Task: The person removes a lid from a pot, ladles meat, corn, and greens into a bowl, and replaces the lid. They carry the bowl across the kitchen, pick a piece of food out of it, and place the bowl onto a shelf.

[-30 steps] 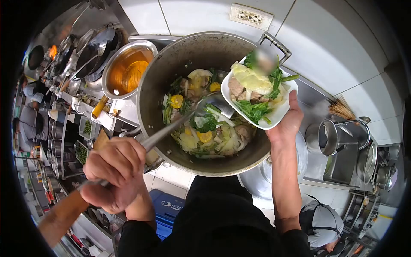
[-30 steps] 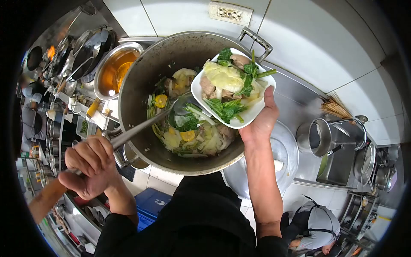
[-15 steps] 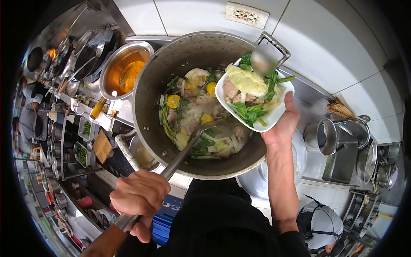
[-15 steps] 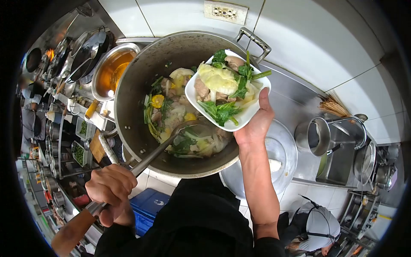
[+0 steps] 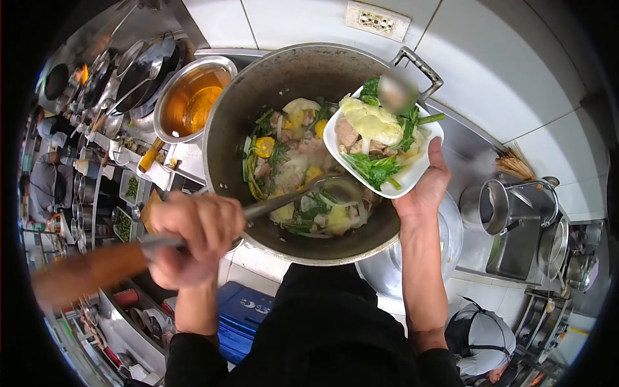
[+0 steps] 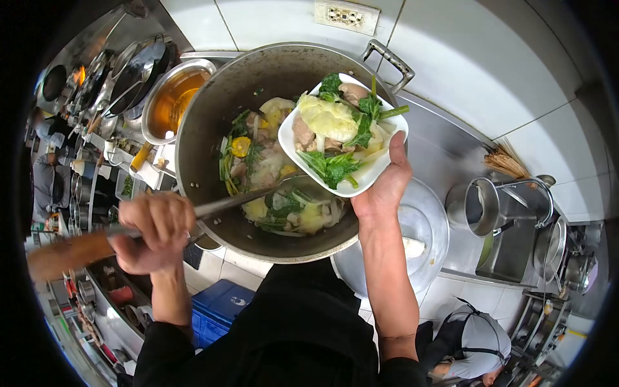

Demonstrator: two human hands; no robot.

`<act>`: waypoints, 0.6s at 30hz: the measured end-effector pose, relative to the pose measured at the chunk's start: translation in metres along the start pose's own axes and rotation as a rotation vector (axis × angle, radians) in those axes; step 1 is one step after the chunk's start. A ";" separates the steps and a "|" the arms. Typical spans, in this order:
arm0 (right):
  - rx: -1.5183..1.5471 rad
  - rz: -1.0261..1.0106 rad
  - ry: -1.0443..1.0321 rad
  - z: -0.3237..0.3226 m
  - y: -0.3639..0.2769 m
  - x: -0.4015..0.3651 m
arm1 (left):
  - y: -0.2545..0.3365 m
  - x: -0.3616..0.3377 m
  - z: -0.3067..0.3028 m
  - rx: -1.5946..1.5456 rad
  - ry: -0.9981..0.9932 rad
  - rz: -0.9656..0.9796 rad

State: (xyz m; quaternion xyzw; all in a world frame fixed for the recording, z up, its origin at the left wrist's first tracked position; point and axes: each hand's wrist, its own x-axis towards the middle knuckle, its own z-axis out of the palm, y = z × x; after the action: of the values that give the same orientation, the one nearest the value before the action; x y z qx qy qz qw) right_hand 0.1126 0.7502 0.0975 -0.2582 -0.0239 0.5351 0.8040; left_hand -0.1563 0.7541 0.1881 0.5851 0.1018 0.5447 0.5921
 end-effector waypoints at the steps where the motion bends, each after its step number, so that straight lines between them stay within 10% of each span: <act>1: 0.006 0.002 -0.015 -0.001 0.000 0.001 | 0.003 0.007 -0.006 -0.060 0.004 0.010; 8: -0.028 0.010 -0.002 0.006 0.000 -0.005 | -0.014 0.020 0.007 -0.053 -0.284 -0.072; 18: 0.020 0.035 -0.050 0.003 0.004 -0.002 | -0.001 0.043 -0.001 -0.166 -0.210 -0.201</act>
State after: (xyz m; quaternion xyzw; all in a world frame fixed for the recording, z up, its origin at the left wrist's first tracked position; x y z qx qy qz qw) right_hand 0.1077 0.7506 0.0988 -0.2370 -0.0339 0.5554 0.7964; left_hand -0.1406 0.7874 0.2093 0.5747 0.0519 0.4253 0.6973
